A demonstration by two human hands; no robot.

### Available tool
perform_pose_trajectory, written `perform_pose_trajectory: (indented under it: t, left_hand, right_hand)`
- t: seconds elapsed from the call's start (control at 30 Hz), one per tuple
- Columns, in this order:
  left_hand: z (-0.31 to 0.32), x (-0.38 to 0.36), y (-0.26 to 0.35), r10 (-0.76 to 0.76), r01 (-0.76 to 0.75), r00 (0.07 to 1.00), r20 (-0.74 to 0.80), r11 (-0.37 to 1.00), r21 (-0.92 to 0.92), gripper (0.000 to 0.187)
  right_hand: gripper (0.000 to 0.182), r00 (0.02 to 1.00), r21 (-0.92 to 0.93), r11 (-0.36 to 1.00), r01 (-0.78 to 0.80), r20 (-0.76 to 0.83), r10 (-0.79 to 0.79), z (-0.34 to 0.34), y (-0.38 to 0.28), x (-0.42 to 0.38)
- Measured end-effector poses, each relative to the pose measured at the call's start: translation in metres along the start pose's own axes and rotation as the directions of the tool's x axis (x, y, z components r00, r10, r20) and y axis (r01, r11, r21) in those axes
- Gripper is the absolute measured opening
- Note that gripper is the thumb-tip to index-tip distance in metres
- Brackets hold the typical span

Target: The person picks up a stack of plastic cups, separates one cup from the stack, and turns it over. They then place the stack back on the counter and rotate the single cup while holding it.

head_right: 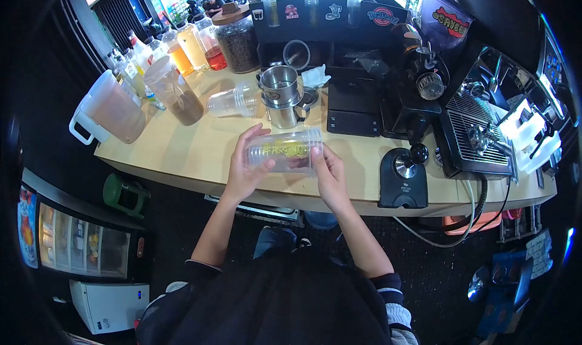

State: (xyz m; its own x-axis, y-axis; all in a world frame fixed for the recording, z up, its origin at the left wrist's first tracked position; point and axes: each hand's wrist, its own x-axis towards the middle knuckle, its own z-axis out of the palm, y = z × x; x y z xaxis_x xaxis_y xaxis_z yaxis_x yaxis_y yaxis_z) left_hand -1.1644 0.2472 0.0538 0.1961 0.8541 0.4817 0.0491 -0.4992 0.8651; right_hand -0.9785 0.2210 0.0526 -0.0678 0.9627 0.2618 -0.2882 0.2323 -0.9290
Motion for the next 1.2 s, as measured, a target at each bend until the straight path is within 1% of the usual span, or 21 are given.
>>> perform_pose_trajectory:
  t: [0.03,0.07,0.13,0.17,0.23,0.37,0.43,0.47,0.53,0.63,0.67,0.73,0.77,0.83,0.93,1.03,1.2]
  left_hand:
    - [0.000,0.000,-0.003,-0.104,0.104,0.995,0.008,0.989,-0.105,0.061]
    - [-0.001,-0.001,-0.005,-0.105,0.105,0.994,0.007,0.989,-0.105,0.061]
    - [-0.003,-0.002,-0.005,-0.059,0.058,0.998,-0.005,0.988,-0.141,0.060]
    - [-0.002,-0.003,-0.006,-0.061,0.060,0.998,-0.007,0.988,-0.141,0.060]
    - [-0.001,-0.005,-0.009,-0.029,0.021,0.999,-0.041,0.980,-0.199,0.060]
    - [-0.001,-0.007,-0.007,-0.025,0.016,0.999,-0.041,0.979,-0.205,0.061]
    - [-0.001,-0.008,-0.004,-0.080,0.071,0.996,-0.027,0.965,-0.251,0.065]
    - [-0.002,-0.009,-0.005,-0.080,0.071,0.996,-0.027,0.965,-0.251,0.065]
    - [-0.002,-0.010,-0.007,-0.045,0.032,0.998,-0.047,0.969,-0.245,0.067]
    - [-0.003,-0.011,-0.007,-0.057,0.039,0.997,-0.057,0.961,-0.273,0.069]
    - [-0.003,-0.012,-0.009,-0.057,0.040,0.997,-0.056,0.961,-0.274,0.069]
    - [-0.005,-0.012,-0.016,0.017,-0.032,0.997,-0.070,0.976,-0.213,0.071]
    - [-0.005,-0.012,-0.017,0.017,-0.032,0.997,-0.069,0.976,-0.214,0.071]
    - [-0.005,-0.012,-0.018,0.088,-0.096,0.995,-0.046,0.970,-0.223,0.065]
    - [-0.003,-0.012,-0.017,0.070,-0.076,0.997,-0.032,0.970,-0.230,0.066]
    - [-0.003,-0.012,-0.017,0.069,-0.075,0.997,-0.035,0.972,-0.221,0.067]
    - [-0.004,-0.012,-0.021,0.097,-0.106,0.994,-0.048,0.971,-0.217,0.067]
  right_hand:
    - [0.037,1.000,0.062,0.998,-0.020,0.024,0.019,0.000,-0.001,0.000]
    - [0.037,1.000,0.062,0.998,-0.021,0.024,0.020,0.001,-0.003,-0.001]
    - [0.045,0.998,-0.069,0.998,-0.014,0.054,0.018,0.001,-0.007,-0.002]
    - [0.045,0.998,-0.069,0.998,-0.017,0.055,0.020,0.000,-0.007,-0.003]
    - [0.043,0.999,-0.059,0.998,-0.013,0.035,0.015,-0.002,-0.006,-0.003]
    - [0.042,0.999,-0.078,0.997,0.014,0.052,-0.010,-0.005,-0.006,-0.003]
    - [0.042,0.999,-0.074,0.997,0.021,0.041,-0.018,-0.005,-0.007,-0.004]
    - [0.042,0.999,-0.074,0.997,0.021,0.041,-0.018,-0.005,-0.008,-0.003]
    - [0.043,0.999,-0.064,0.997,0.031,-0.038,-0.033,-0.005,-0.010,-0.003]
    - [0.044,0.998,-0.055,0.998,0.013,-0.068,-0.017,-0.009,-0.011,-0.001]
    - [0.044,0.997,-0.055,0.998,0.013,-0.069,-0.017,-0.011,-0.012,-0.001]
    - [0.043,0.998,-0.022,0.999,-0.034,-0.054,0.032,-0.013,-0.014,-0.002]
    - [0.043,0.998,-0.022,0.999,-0.034,-0.055,0.032,-0.012,-0.016,-0.002]
    - [0.036,0.999,-0.047,0.998,-0.039,-0.030,0.038,-0.007,-0.022,-0.003]
    - [0.031,1.000,-0.090,0.996,-0.020,-0.012,0.019,-0.003,-0.027,-0.005]
    - [0.028,1.000,-0.088,0.996,-0.009,0.003,0.009,-0.008,-0.027,-0.005]
    - [0.028,0.999,-0.054,0.999,0.010,-0.042,-0.012,-0.010,-0.029,-0.005]
